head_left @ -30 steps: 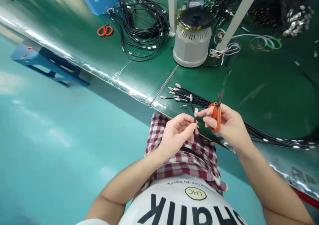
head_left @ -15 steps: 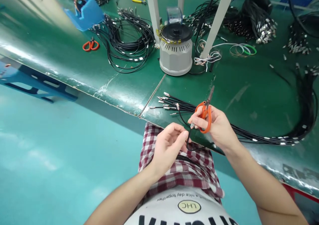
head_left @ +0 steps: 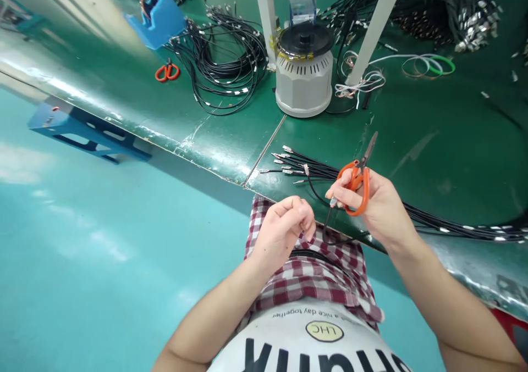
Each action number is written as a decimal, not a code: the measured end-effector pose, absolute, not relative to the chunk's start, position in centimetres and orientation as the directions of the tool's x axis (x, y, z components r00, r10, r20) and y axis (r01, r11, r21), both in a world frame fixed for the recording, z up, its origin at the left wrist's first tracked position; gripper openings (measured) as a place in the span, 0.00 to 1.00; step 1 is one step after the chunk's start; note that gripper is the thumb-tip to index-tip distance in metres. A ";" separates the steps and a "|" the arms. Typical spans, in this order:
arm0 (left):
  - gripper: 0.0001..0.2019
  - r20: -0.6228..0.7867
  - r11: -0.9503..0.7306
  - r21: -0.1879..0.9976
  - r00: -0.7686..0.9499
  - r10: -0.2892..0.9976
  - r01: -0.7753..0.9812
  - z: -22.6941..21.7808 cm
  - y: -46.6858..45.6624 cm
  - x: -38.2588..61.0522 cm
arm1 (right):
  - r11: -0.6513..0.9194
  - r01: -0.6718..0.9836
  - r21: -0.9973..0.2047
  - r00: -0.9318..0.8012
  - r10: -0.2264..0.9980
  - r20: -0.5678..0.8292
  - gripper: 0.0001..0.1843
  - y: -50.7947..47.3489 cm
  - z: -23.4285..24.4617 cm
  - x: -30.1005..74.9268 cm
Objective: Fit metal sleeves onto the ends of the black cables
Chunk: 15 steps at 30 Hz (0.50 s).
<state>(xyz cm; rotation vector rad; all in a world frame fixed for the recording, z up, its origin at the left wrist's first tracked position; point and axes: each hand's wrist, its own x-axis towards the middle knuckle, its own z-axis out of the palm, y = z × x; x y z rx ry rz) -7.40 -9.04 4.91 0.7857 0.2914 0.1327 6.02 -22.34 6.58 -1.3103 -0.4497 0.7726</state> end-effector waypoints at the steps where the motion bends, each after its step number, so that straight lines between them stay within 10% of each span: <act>1: 0.16 -0.217 0.705 0.710 0.951 0.221 -0.002 4.9 -9.0 -7.5 | 0.072 -0.254 -0.964 0.675 0.728 -0.124 0.13 -22.3 6.6 6.0; 15: 0.11 -0.269 0.487 0.862 0.942 0.200 0.142 5.7 -10.7 -6.7 | 0.108 -0.314 -0.943 0.631 0.766 -0.122 0.10 -22.6 7.0 5.5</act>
